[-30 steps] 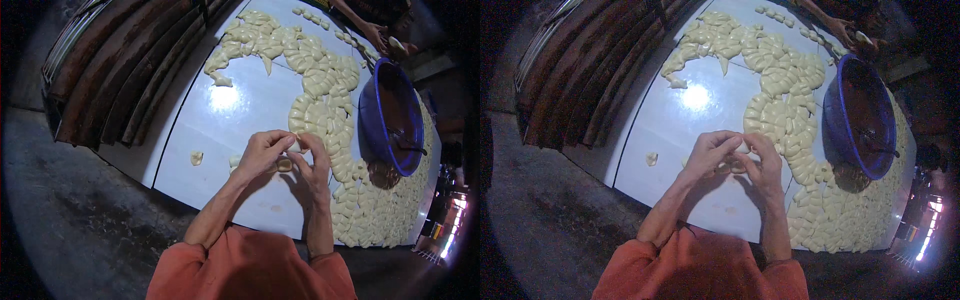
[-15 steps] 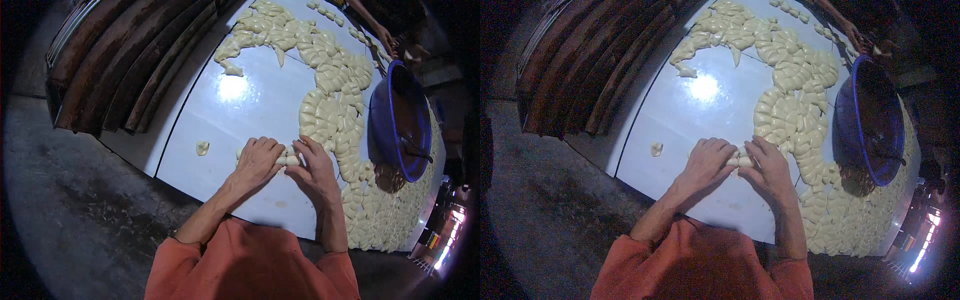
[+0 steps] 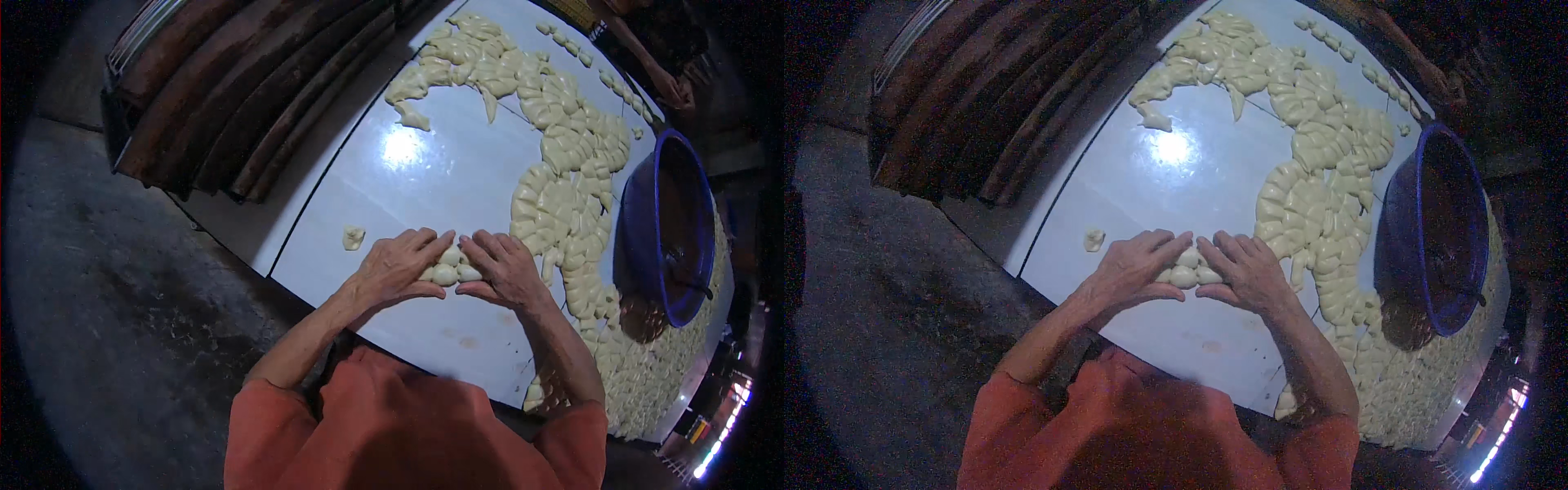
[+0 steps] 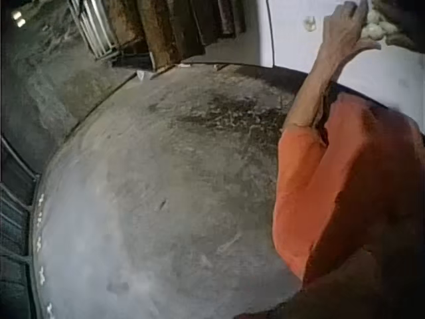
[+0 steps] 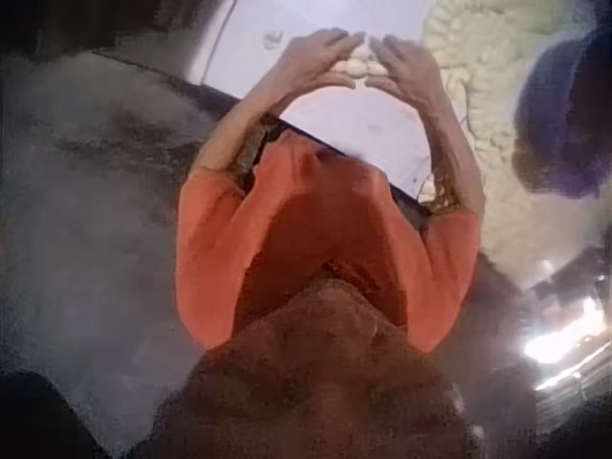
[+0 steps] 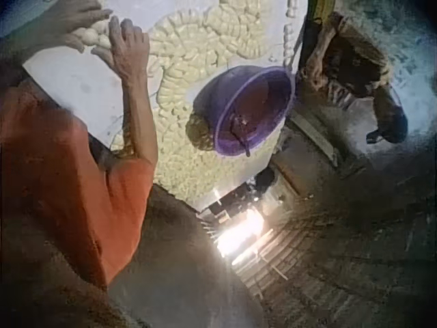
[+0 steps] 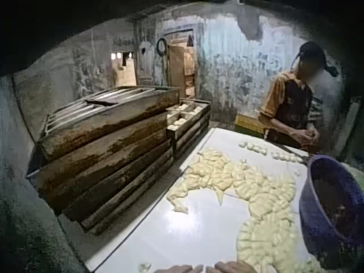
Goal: The person fills dough balls with a brown paste using a spoon, rolls the dough by hand, and places the filled dough pieces into metal baking pans.
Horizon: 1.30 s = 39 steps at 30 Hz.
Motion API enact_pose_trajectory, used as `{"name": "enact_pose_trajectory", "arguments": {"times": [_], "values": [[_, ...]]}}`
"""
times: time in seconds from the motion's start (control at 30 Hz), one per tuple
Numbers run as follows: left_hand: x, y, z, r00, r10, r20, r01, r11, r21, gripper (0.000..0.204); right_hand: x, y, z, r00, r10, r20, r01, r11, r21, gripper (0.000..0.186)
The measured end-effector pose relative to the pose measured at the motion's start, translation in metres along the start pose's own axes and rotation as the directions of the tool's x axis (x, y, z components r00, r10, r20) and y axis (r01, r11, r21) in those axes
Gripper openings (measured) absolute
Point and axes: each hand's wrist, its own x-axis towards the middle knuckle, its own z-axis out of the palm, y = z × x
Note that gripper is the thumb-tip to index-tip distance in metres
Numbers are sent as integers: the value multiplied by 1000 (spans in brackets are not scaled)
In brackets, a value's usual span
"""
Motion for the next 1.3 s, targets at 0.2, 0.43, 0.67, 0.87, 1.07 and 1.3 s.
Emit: {"name": "enact_pose_trajectory", "arguments": {"times": [0.2,0.43,0.67,0.87,1.07,1.3], "values": [[16,-3,-3,992,-60,112,80,979,-185,46,12,-9,-7,993,107,42,-115,942,315,49],[-3,6,-69,958,-10,285,127,910,-395,43,19,-10,-38,832,226,507,-540,538,646,35],[-44,20,-234,986,144,84,-118,959,-259,38,171,-108,-170,938,-26,346,-198,777,597,39],[-42,4,-406,958,164,-235,-90,950,299,35,338,-141,-256,971,-237,14,215,905,367,44],[35,-99,-521,871,52,-489,159,911,379,53,519,-103,-293,989,-134,62,86,866,493,47],[153,-229,-554,812,-9,-583,255,904,342,59,675,-4,-278,988,-111,112,102,992,78,40]]}}
